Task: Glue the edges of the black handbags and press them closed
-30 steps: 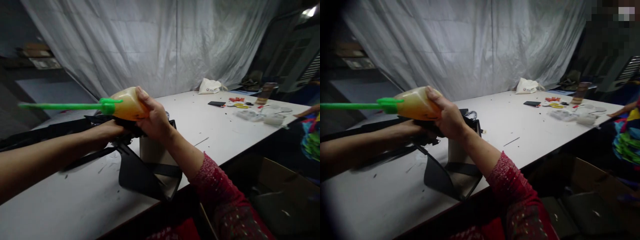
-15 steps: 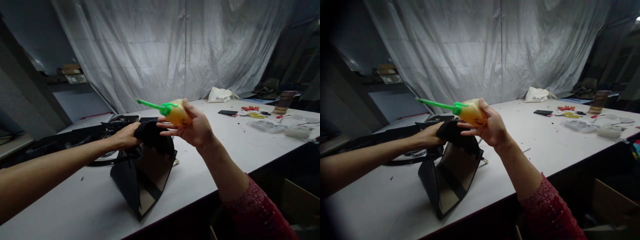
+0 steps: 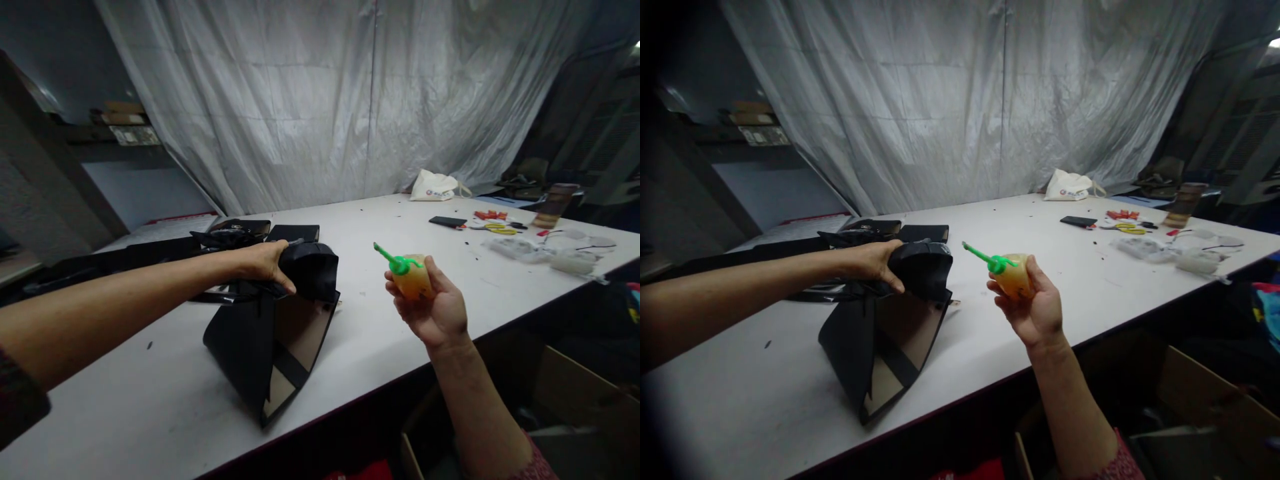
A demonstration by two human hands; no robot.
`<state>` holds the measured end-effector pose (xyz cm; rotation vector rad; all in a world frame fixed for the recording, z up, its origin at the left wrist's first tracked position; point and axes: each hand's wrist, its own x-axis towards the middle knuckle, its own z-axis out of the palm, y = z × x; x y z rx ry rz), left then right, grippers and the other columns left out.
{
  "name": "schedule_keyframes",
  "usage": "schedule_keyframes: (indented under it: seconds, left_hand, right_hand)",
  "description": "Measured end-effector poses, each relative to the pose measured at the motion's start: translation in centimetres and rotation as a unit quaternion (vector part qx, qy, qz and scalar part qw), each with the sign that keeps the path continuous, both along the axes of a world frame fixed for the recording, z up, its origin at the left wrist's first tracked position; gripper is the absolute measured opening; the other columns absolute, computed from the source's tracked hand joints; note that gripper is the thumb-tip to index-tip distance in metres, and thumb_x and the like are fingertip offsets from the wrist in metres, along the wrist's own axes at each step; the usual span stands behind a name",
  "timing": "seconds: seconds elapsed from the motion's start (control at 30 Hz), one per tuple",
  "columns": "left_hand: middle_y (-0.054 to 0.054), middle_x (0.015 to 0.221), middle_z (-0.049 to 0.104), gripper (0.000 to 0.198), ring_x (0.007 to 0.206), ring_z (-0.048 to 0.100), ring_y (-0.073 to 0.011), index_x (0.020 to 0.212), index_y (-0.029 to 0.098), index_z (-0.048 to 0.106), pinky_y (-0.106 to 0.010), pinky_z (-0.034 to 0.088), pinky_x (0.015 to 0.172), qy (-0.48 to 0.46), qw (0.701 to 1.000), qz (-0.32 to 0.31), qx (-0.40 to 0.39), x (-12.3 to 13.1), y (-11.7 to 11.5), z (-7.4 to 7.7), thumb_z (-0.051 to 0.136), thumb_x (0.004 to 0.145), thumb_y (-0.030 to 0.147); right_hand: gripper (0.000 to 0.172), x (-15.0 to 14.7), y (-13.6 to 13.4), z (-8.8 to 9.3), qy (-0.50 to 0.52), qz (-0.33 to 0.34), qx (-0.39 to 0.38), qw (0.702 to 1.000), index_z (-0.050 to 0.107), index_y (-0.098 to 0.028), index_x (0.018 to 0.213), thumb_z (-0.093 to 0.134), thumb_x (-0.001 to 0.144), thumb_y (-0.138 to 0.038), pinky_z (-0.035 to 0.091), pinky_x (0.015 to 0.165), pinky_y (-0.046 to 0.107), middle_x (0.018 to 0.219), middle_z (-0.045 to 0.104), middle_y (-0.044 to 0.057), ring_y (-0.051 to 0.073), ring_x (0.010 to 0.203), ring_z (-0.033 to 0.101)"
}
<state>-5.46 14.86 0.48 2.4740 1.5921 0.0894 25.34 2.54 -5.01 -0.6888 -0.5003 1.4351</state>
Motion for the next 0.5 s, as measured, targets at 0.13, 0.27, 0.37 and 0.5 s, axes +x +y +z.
schedule_keyframes:
  seconds: [0.13, 0.27, 0.37, 0.5]
  left_hand:
    - [-0.005, 0.103, 0.067, 0.092, 0.094, 0.063, -0.0287, 0.116, 0.024, 0.054, -0.031, 0.046, 0.069, 0.076, 0.996, -0.037, 0.011, 1.4, -0.4, -0.7, 0.082, 0.038, 0.066]
    - [-0.001, 0.096, 0.069, 0.070, 0.091, 0.064, -0.0297, 0.106, 0.032, 0.062, -0.031, 0.042, 0.065, 0.132, 0.989, -0.050, 0.039, 3.0, -1.1, -1.5, 0.076, 0.048, 0.068]
    - [0.000, 0.090, 0.069, 0.046, 0.089, 0.065, -0.0269, 0.096, 0.033, 0.068, -0.030, 0.041, 0.066, 0.133, 0.988, -0.072, 0.039, 3.3, -1.4, -1.9, 0.070, 0.062, 0.064]
    - [0.000, 0.108, 0.064, 0.029, 0.089, 0.063, -0.0219, 0.093, 0.030, 0.069, -0.028, 0.042, 0.069, 0.101, 0.981, -0.142, 0.081, 2.6, -1.4, -2.2, 0.064, 0.074, 0.052]
  right_hand:
    - [0.031, 1.1, -0.3, -1.6, 0.019, -0.022, -0.030, 0.999, 0.069, -0.020, 0.092, 0.050, 0.091, -0.044, 0.053, 0.041, 0.020, 0.079, 0.074, 0.009, 0.018, 0.061, 0.070]
    - [0.030, 1.8, -0.7, -2.9, 0.025, -0.030, -0.041, 0.998, 0.069, -0.020, 0.093, 0.051, 0.091, -0.044, 0.053, 0.042, 0.020, 0.080, 0.074, 0.010, 0.018, 0.063, 0.070]
    - [0.030, 2.4, -1.1, -3.7, 0.028, -0.030, -0.040, 0.998, 0.068, -0.020, 0.094, 0.051, 0.091, -0.044, 0.053, 0.042, 0.020, 0.081, 0.074, 0.010, 0.018, 0.065, 0.071]
    - [0.029, 2.9, -1.6, -4.6, 0.033, -0.032, -0.038, 0.998, 0.068, -0.020, 0.094, 0.051, 0.091, -0.042, 0.053, 0.042, 0.020, 0.081, 0.074, 0.010, 0.018, 0.065, 0.071]
